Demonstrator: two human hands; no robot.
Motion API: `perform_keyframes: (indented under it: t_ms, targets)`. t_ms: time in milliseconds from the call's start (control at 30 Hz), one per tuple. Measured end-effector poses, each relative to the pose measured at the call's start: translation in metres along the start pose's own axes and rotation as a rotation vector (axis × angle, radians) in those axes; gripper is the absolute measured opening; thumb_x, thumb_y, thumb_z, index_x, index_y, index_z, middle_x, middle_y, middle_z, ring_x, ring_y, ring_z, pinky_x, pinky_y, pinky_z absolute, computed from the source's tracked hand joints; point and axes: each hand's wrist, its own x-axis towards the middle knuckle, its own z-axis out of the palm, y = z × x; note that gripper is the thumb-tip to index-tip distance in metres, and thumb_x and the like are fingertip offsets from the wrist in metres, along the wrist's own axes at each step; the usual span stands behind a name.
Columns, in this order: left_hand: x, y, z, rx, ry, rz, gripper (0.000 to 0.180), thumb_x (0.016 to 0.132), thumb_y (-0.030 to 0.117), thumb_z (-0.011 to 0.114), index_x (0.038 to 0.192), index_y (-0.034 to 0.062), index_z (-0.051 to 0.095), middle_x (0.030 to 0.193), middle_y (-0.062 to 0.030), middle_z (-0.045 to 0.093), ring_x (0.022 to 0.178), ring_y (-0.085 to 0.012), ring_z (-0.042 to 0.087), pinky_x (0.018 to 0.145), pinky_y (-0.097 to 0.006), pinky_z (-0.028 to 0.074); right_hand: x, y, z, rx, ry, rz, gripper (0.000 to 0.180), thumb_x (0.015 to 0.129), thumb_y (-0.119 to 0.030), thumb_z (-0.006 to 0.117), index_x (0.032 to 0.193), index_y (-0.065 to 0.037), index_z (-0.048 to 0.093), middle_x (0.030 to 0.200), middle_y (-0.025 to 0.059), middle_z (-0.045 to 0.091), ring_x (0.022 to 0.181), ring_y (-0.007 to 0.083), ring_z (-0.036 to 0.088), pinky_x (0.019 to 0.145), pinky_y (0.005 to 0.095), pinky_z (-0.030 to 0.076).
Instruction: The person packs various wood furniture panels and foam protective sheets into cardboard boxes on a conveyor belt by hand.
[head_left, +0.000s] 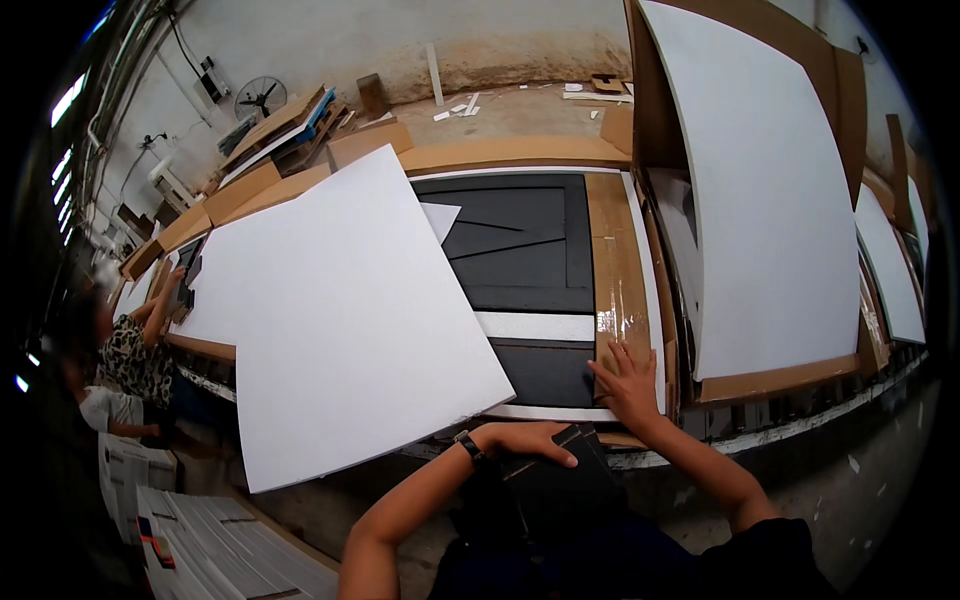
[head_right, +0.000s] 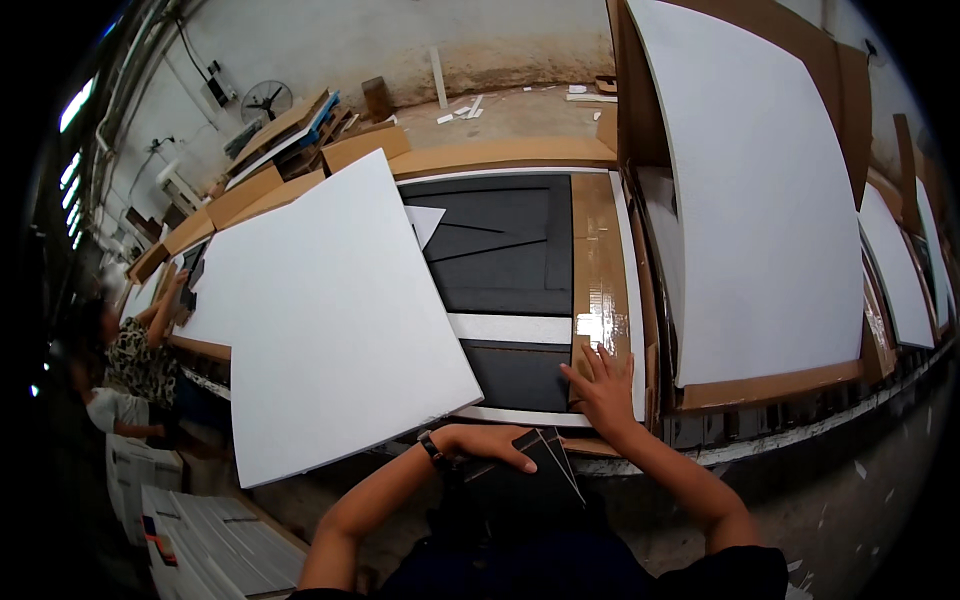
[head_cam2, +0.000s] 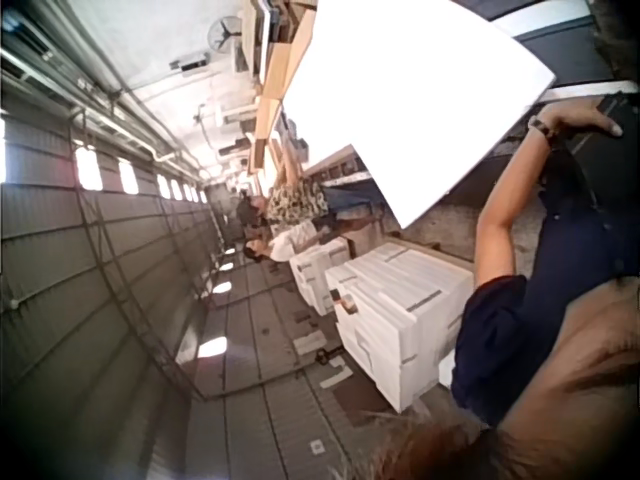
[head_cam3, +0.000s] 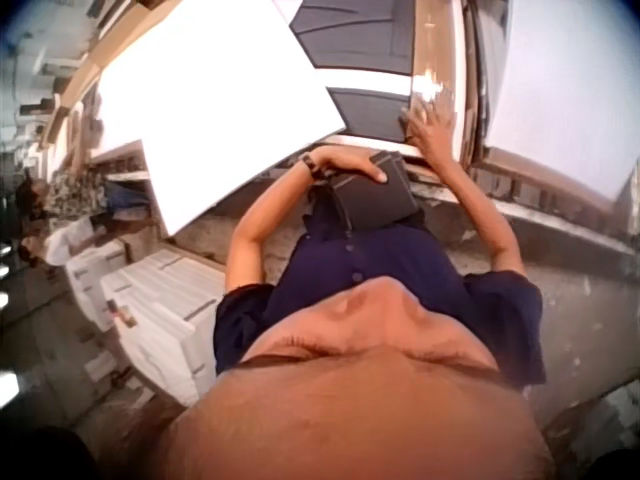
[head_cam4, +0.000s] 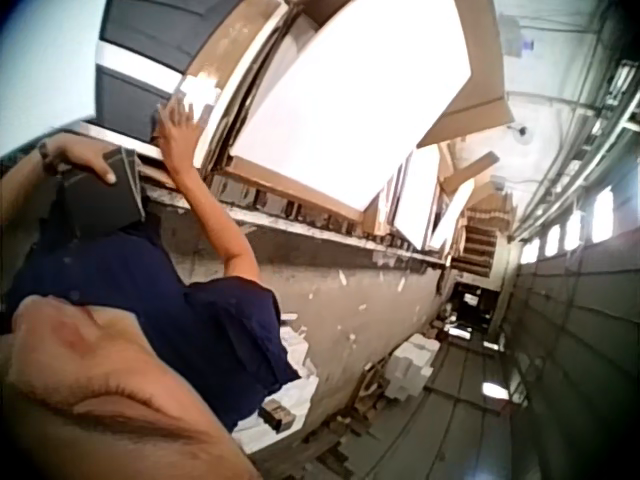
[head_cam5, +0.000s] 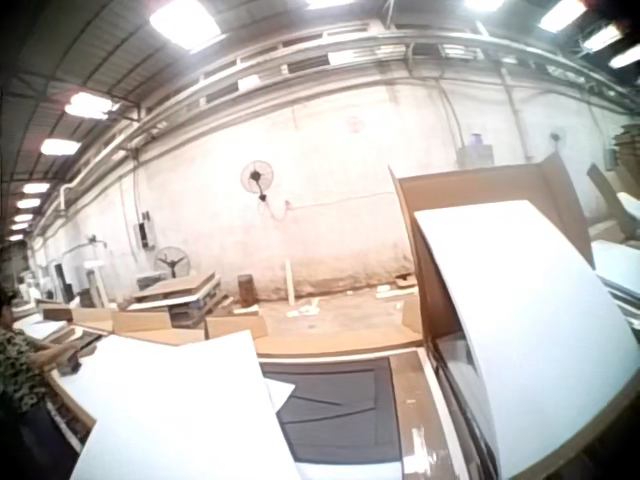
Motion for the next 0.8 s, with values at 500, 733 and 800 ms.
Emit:
perform_keyframes:
  t_ms: [500, 733, 800]
  targets:
    - [-0.008, 0.002, -0.012, -0.291, 0.121, 0.543, 0.081, 0.067, 0.028, 0.067, 0.132, 0.0006, 0.027, 0.132, -0.0119, 0.036, 0.123, -0.0232, 0.033, 0.103, -0.032, 0.025, 0.040, -0.012, -0.101, 0.028, 0.775, 0.116, 0.024, 0.069, -0.027, 0.067, 0.093, -0.022, 0.065, 0.132, 0.0063, 0.039, 0.124, 0.0246, 0.034, 0.103, 0.0545, -0.002]
    - [0.060, -0.029, -0.027, -1.211, 0.203, 0.828, 0.062, 0.078, 0.039, 0.058, 0.123, 0.0002, 0.041, 0.114, -0.0137, 0.053, 0.100, -0.0229, 0.054, 0.086, -0.033, 0.045, 0.064, -0.012, -0.136, 0.400, 0.554, 0.110, 0.052, 0.059, -0.032, 0.075, 0.103, -0.011, 0.056, 0.117, 0.0153, 0.049, 0.103, 0.0334, 0.051, 0.086, 0.0367, 0.042]
    - [0.078, -0.031, -0.034, -1.200, 0.104, 1.011, 0.057, 0.081, 0.043, 0.054, 0.118, 0.0000, 0.045, 0.110, -0.0133, 0.056, 0.095, -0.0237, 0.057, 0.083, -0.033, 0.048, 0.053, -0.006, -0.125, 0.287, 0.552, 0.005, 0.044, 0.068, -0.028, 0.071, 0.104, -0.009, 0.055, 0.117, 0.0142, 0.050, 0.106, 0.0301, 0.050, 0.087, 0.0361, 0.041]
